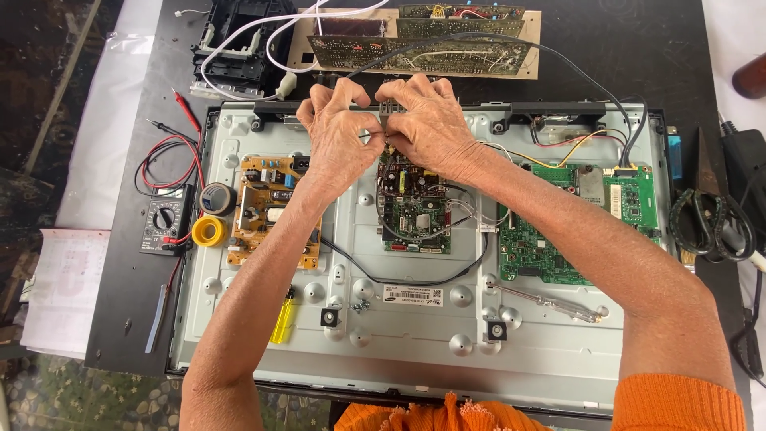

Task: Connecting various internal wire harnesses and ribbon cables to the circuit boards of a disassembled television.

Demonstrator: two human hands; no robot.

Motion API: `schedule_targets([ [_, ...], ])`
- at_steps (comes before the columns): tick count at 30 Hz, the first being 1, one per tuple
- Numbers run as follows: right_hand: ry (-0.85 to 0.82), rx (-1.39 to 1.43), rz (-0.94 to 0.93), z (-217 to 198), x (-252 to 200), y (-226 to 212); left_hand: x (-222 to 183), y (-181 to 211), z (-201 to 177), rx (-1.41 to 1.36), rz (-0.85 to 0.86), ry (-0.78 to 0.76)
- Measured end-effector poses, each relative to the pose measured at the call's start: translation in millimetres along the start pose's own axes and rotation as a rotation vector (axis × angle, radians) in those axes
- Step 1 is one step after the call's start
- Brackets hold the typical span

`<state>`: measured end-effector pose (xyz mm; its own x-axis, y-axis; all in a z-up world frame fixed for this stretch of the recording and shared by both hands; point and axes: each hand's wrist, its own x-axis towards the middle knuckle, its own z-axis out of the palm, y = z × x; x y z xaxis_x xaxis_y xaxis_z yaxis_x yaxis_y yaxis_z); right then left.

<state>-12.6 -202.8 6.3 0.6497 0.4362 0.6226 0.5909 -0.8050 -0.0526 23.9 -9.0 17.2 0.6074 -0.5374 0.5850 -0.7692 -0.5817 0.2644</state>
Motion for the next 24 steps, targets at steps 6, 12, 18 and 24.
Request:
schedule_targets([
  [6,0.007,-0.037,-0.022,-5,1,-3,0,2,-7,0.013,0.029,-0.059],
  [12,0.002,-0.131,-0.027,-6,1,-6,1,4,-3,0.198,0.196,-0.001],
  [18,0.046,-0.109,-0.039,1,-3,-3,-6,7,-11,0.133,0.181,0.057],
  [24,-0.006,-0.085,-0.015,-1,-2,-5,-9,5,-6,0.085,0.100,0.035],
])
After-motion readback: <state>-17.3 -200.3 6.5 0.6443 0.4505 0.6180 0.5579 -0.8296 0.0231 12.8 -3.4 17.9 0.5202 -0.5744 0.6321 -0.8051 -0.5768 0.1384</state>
